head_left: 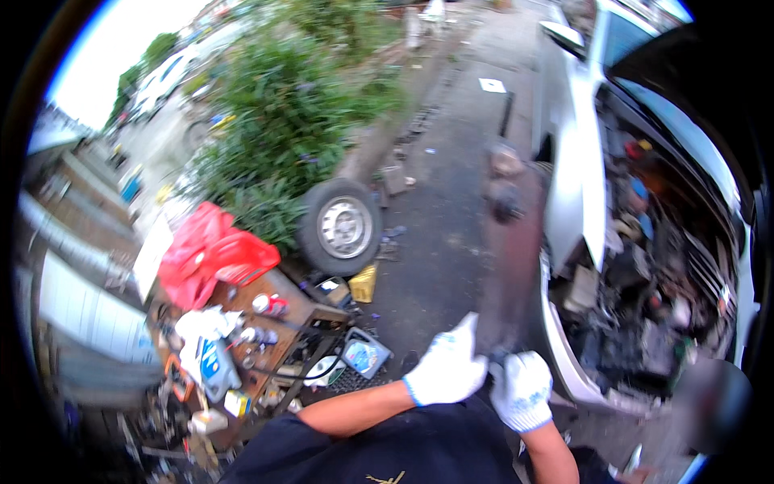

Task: The person removes a plastic cover from the front of a white car using a power drill, then carries it into a workshop. They use a wrench to adjust a bolt on the cover and later inspect the rear of the car while another person works nearby.

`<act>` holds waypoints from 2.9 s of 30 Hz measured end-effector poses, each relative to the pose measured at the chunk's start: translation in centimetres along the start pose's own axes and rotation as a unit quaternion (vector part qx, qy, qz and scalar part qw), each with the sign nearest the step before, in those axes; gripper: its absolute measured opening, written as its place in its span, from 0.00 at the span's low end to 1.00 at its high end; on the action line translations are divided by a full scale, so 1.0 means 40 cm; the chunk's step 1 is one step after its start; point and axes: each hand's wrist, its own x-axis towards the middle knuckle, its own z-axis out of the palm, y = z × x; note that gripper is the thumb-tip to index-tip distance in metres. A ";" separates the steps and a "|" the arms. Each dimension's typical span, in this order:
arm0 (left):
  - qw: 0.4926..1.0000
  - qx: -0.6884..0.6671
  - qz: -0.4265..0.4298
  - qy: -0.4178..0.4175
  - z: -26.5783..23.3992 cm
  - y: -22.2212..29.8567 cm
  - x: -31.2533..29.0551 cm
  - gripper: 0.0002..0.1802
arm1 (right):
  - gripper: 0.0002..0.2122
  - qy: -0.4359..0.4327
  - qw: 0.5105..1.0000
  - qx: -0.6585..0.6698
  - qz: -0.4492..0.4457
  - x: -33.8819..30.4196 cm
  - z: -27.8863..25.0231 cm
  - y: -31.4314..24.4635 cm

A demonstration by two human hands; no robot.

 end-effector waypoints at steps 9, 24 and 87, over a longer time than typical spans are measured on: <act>0.987 -0.147 -0.035 -0.054 0.039 -0.100 -0.064 0.43 | 0.15 -0.039 0.994 0.098 -0.034 -0.076 0.026 0.058; 0.896 0.299 0.303 0.126 -0.231 -0.237 0.004 0.25 | 0.48 -0.221 0.345 0.784 0.466 0.085 0.100 0.121; 0.194 0.097 0.260 -0.941 2.040 0.479 -1.364 0.38 | 0.25 0.621 0.313 -0.023 0.718 -1.592 -0.669 -0.868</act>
